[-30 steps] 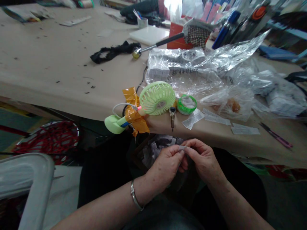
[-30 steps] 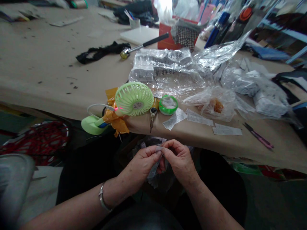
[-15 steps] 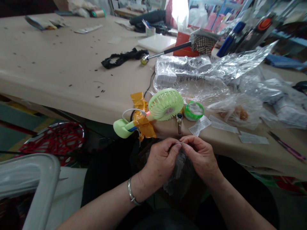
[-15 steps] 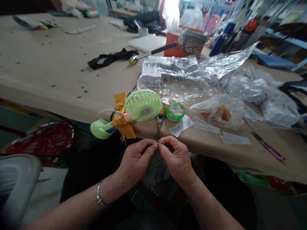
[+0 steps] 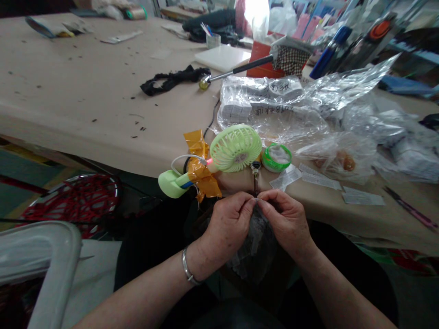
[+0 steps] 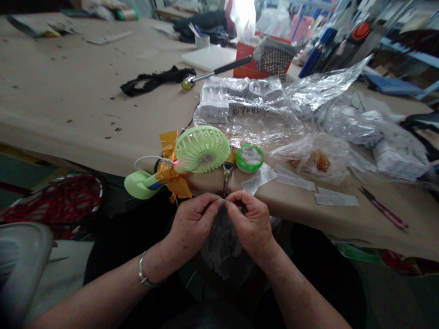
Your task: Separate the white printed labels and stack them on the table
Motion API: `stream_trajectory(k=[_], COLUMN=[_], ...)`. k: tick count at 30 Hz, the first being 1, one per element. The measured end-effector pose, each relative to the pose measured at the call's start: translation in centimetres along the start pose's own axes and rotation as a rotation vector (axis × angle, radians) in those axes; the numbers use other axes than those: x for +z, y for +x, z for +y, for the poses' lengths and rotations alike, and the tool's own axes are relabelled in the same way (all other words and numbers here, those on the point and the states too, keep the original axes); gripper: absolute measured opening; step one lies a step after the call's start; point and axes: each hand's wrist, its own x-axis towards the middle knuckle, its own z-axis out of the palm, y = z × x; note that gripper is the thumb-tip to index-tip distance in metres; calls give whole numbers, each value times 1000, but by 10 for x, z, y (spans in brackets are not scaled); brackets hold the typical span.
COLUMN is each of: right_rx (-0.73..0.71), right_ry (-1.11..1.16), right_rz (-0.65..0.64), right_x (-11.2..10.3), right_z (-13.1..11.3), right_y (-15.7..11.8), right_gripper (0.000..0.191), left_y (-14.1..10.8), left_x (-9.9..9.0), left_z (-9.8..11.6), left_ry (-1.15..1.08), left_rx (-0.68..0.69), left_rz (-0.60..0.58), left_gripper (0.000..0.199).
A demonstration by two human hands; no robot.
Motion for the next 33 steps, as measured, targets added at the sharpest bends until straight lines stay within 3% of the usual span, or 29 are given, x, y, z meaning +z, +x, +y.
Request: stream_trajectory(k=[17, 22, 26, 30, 33], right_rx=[-33, -31, -191, -491, -554], right_ry=[-12, -13, -229, -618, -909], right_rz=[50, 1, -54, 111, 136], right_x=[4, -1, -22, -50, -62], right_z=[4, 4, 0, 2, 10], right_y=[4, -9, -17, -1, 12], right_gripper=[8, 15, 12, 16, 33], left_y=[8, 0, -8, -11, -13], left_x=[-1, -3, -5, -2, 0], left_z=[-3, 0, -6, -23, -37], left_ry=[52, -13, -17, 11, -20], left_rx=[13, 7, -11, -79, -116], left_rz=[13, -12, -33, -57, -24], left_gripper=[22, 21, 19, 19, 22])
